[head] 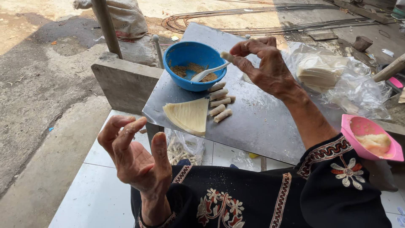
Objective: The person scoops a brown filling onto thin triangular wrappers and rolls them into cylindrical shapes. The finished rolls are placed on the table next to the work area.
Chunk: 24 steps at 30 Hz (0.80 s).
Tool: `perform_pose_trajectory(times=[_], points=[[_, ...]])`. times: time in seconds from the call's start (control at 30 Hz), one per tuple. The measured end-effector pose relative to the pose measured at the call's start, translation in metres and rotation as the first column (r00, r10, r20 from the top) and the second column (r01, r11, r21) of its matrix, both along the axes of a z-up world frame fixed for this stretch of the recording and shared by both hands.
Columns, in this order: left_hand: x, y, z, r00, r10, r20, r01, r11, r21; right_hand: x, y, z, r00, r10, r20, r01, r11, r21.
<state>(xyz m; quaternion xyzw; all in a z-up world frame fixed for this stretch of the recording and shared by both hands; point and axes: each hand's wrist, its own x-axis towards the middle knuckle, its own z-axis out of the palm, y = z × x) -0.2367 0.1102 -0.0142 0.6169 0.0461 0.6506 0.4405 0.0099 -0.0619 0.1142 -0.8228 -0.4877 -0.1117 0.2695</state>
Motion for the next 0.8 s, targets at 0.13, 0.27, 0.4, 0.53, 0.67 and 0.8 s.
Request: perform_pose_trajectory(times=[0.13, 0.27, 0.4, 0.53, 0.67, 0.8], points=[[-0.008, 0.003, -0.003, 1.0, 0.013, -0.009, -0.012, 1.0, 0.006, -0.021, -0.003, -0.018, 0.987, -0.023, 0.16, 0.058, 0.974, -0.219], [-0.007, 0.006, -0.003, 1.0, -0.016, -0.015, 0.016, 1.0, -0.01, -0.025, -0.009, -0.038, 0.984, -0.062, 0.166, 0.098, 0.971, -0.22], [-0.004, 0.002, -0.001, 0.998, -0.04, -0.048, 0.041, 0.999, 0.013, -0.02, -0.005, -0.054, 0.992, 0.093, 0.09, -0.079, 0.985, -0.151], [-0.002, 0.0, 0.002, 0.992, -0.082, -0.096, 0.084, 0.996, 0.026, -0.017, -0.011, -0.059, 0.986, 0.13, 0.108, -0.113, 0.982, -0.151], [0.0, 0.002, 0.002, 0.975, 0.019, -0.223, 0.007, 0.993, 0.114, 0.0, -0.045, -0.043, 0.975, -0.052, 0.215, 0.088, 0.983, -0.164], [0.003, 0.001, 0.002, 0.976, -0.049, -0.21, 0.073, 0.992, 0.105, 0.024, -0.072, -0.047, 0.879, -0.281, 0.387, 0.396, 0.88, -0.262]])
